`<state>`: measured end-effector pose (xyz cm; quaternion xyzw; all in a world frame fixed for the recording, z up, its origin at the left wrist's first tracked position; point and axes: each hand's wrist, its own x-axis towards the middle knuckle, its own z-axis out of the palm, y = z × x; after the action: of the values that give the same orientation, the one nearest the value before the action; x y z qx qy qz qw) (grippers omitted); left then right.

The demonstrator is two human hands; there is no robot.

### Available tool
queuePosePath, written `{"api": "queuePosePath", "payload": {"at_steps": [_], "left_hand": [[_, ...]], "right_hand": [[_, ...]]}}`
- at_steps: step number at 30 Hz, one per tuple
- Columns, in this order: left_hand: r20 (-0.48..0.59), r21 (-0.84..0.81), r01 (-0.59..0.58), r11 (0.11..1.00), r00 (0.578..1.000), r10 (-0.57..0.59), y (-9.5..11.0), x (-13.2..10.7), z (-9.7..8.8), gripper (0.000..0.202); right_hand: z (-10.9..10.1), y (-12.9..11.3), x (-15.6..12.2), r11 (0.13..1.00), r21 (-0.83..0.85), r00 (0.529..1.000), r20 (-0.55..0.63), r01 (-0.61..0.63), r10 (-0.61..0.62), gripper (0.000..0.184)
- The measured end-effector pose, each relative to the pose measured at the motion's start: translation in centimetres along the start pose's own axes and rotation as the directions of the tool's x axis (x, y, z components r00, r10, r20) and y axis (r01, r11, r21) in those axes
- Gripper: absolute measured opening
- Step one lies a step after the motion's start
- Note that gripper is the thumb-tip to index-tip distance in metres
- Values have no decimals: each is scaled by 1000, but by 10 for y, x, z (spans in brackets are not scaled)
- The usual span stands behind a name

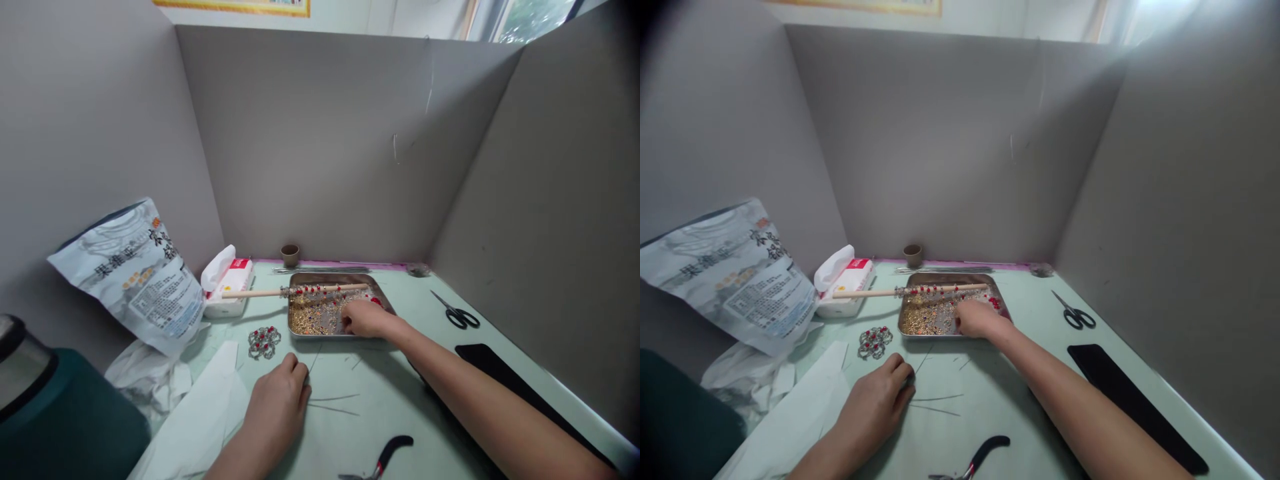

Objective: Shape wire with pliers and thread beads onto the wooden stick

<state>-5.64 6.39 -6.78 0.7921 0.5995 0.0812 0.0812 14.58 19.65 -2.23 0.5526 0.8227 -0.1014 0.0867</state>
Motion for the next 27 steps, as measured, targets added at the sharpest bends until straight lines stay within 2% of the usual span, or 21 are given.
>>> {"api": "queuePosePath", "payload": {"at_steps": [3, 4, 7, 8, 12, 15, 19, 22, 24, 27], "left_hand": [[5, 6, -5, 1000, 1000, 5, 0, 0, -1, 13], [5, 9, -6, 1000, 1000, 6, 0, 0, -1, 13], [1, 20, -6, 1000, 1000, 6, 0, 0, 1, 13], [-2, 22, -7, 1000, 1000, 7, 0, 0, 1, 13], [-6, 25, -17, 1000, 1000, 17, -2, 1, 3, 13], [-5, 32, -26, 999, 1000, 26, -2, 1, 3, 13], [-4, 34, -28, 999, 1000, 29, -3, 0, 2, 14], [6, 32, -26, 999, 1000, 25, -2, 0, 1, 14], [9, 30, -27, 999, 1000, 27, -2, 0, 1, 14], [11, 26, -28, 999, 1000, 27, -1, 1, 1, 14]], "right_hand": [[0, 0, 1, 993, -39, 991, -86, -109, 106, 22], [0, 0, 2, 996, -21, 993, -91, -81, 79, 23], [2, -1, 3, 988, 100, 993, -22, 121, -119, 19], [3, 0, 5, 984, 112, 991, -17, 137, -136, 19], [4, 7, 9, 998, 31, 990, -136, -46, 50, 27], [2, 18, 10, 998, 41, 991, -124, -49, 53, 25], [-3, 29, 5, 985, -1, 973, -155, -172, 170, 25], [-4, 30, 2, 986, -4, 969, -184, -166, 163, 28], [-2, 29, 1, 991, -7, 979, -155, -135, 133, 22], [0, 26, 2, 987, -31, 980, -124, -159, 154, 17]]}}
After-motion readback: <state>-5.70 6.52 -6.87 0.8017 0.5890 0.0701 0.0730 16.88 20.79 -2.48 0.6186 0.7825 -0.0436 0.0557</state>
